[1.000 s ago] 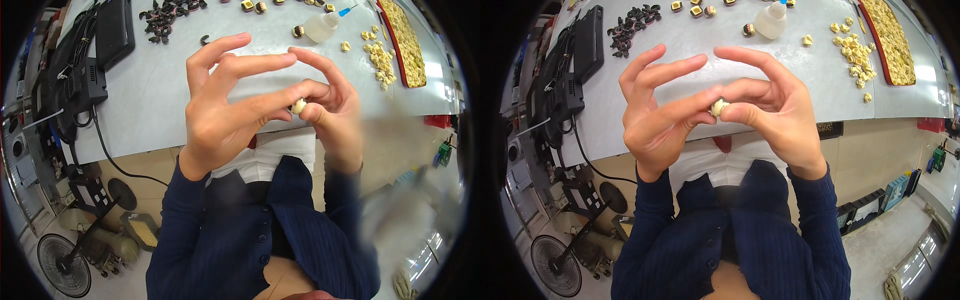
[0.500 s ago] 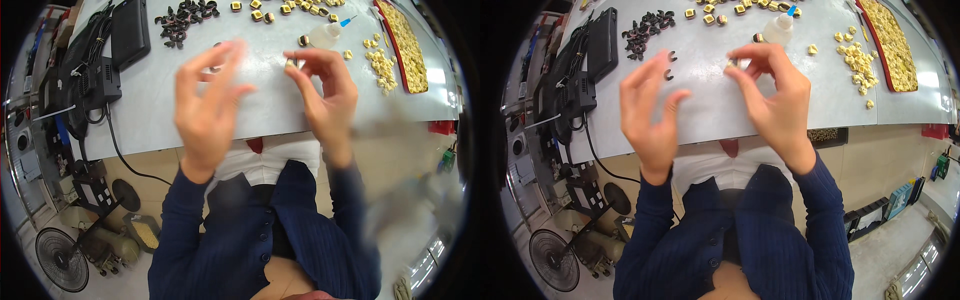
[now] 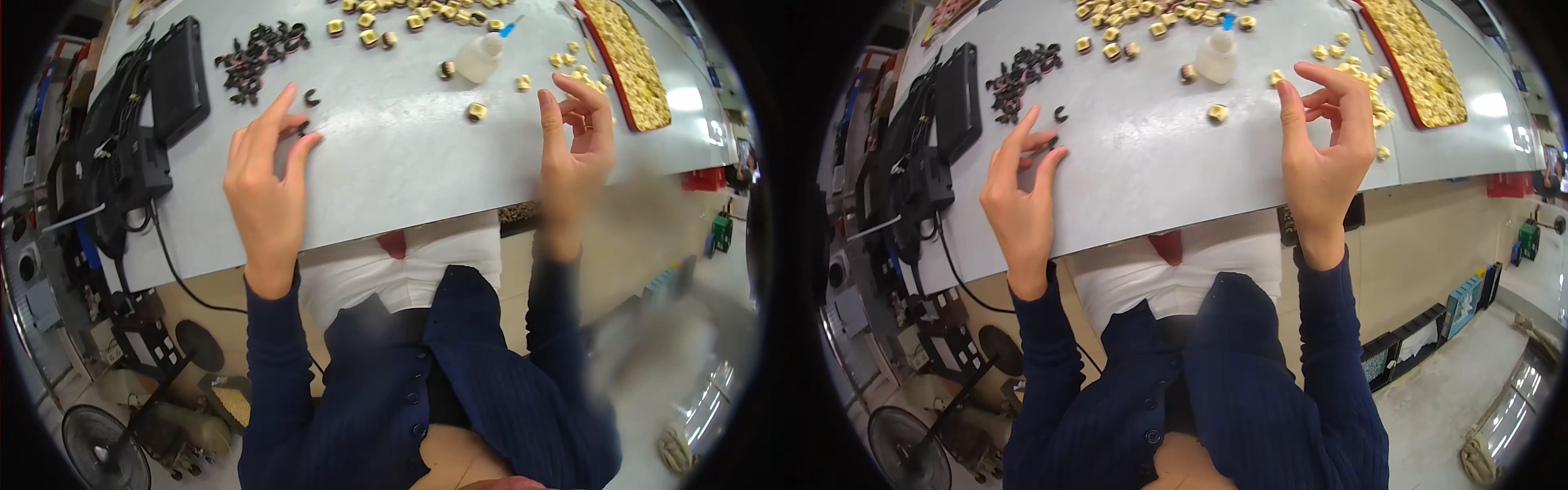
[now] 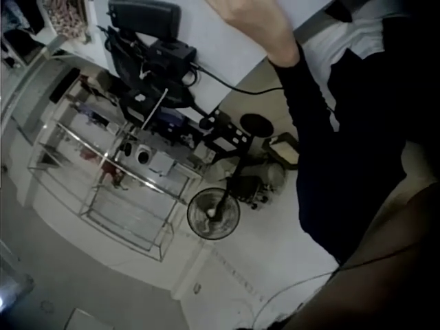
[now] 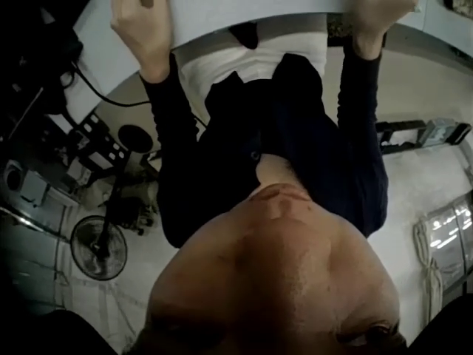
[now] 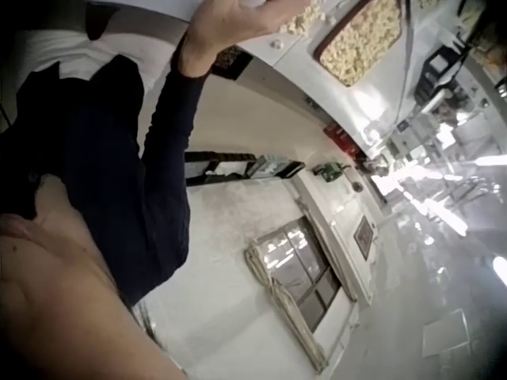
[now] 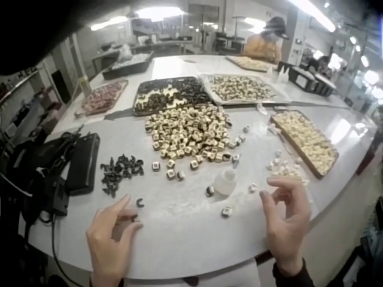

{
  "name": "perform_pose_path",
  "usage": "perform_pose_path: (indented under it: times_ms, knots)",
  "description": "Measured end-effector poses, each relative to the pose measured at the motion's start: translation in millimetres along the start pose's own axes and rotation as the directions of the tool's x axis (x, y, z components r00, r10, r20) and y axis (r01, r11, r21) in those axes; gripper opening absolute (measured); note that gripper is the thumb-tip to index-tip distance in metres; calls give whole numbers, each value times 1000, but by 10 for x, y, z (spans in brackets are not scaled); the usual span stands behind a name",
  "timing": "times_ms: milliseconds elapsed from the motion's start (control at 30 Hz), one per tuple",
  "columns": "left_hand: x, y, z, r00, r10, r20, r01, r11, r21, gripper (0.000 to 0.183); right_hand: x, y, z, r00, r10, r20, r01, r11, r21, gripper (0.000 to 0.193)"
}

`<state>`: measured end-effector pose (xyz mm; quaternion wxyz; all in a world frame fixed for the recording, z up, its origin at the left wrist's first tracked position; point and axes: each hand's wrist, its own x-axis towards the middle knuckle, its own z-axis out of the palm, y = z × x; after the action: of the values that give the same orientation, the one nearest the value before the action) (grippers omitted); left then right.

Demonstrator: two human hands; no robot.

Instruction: Assembling small black plastic C-shaped components onto gold-colored bases using glue.

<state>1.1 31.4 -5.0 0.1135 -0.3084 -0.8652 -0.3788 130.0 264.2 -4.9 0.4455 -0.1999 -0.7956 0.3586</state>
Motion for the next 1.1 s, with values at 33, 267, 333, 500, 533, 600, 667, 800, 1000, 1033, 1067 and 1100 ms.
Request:
perform_pose_path:
  times_ms: [33, 267, 333, 500, 533, 600, 667, 800, 1000, 1033, 1067, 1100]
  knots:
    - [-13, 18, -5, 1000, 4, 0, -4, 1000, -14, 51, 11, 68, -49, 999, 6, -32, -7, 999, -41, 19]
    - [-98, 103, 64, 998, 40, -47, -48, 984, -173, 52, 146, 106, -126, 981, -26, 191, 98, 921, -378, 19]
    - [-163, 177, 99, 998, 27, -56, -45, 934, -354, 52, 203, 188, -61, 970, -4, 244, 97, 923, -371, 20]
    - [-307, 319, 180, 999, 27, -21, -34, 856, -516, 51, 166, 214, -64, 970, -42, 241, 80, 986, -148, 17]
    - [-312, 353, 181, 999, 31, -16, -35, 825, -564, 50, 115, 120, -93, 978, 54, 202, -56, 998, 5, 17]
    - [-344, 387, 205, 1000, 26, -6, -24, 792, -610, 49, -49, -64, -124, 965, 188, 183, -227, 948, 225, 23]
    - [-349, 414, 239, 995, 103, -2, -78, 742, -666, 47, -255, -208, -55, 975, 84, 206, -138, 955, 264, 26]
    - [-365, 473, 302, 996, 84, -10, -65, 696, -715, 46, -474, -381, 105, 977, -108, 185, 56, 962, 267, 31]
    - [-378, 504, 316, 997, 61, -41, -70, 600, -797, 44, -574, -526, 145, 973, -121, 197, 62, 957, 283, 31]
    - [-386, 500, 323, 996, 59, -62, -85, 607, -790, 44, -587, -537, 145, 974, -107, 199, 46, 957, 288, 31]
    - [-391, 499, 329, 995, 59, -82, -101, 614, -783, 44, -604, -545, 153, 974, -106, 200, 45, 957, 288, 31]
    - [-393, 502, 333, 995, 58, -82, -100, 614, -783, 44, -628, -552, 168, 978, -97, 186, 32, 945, 325, 31]
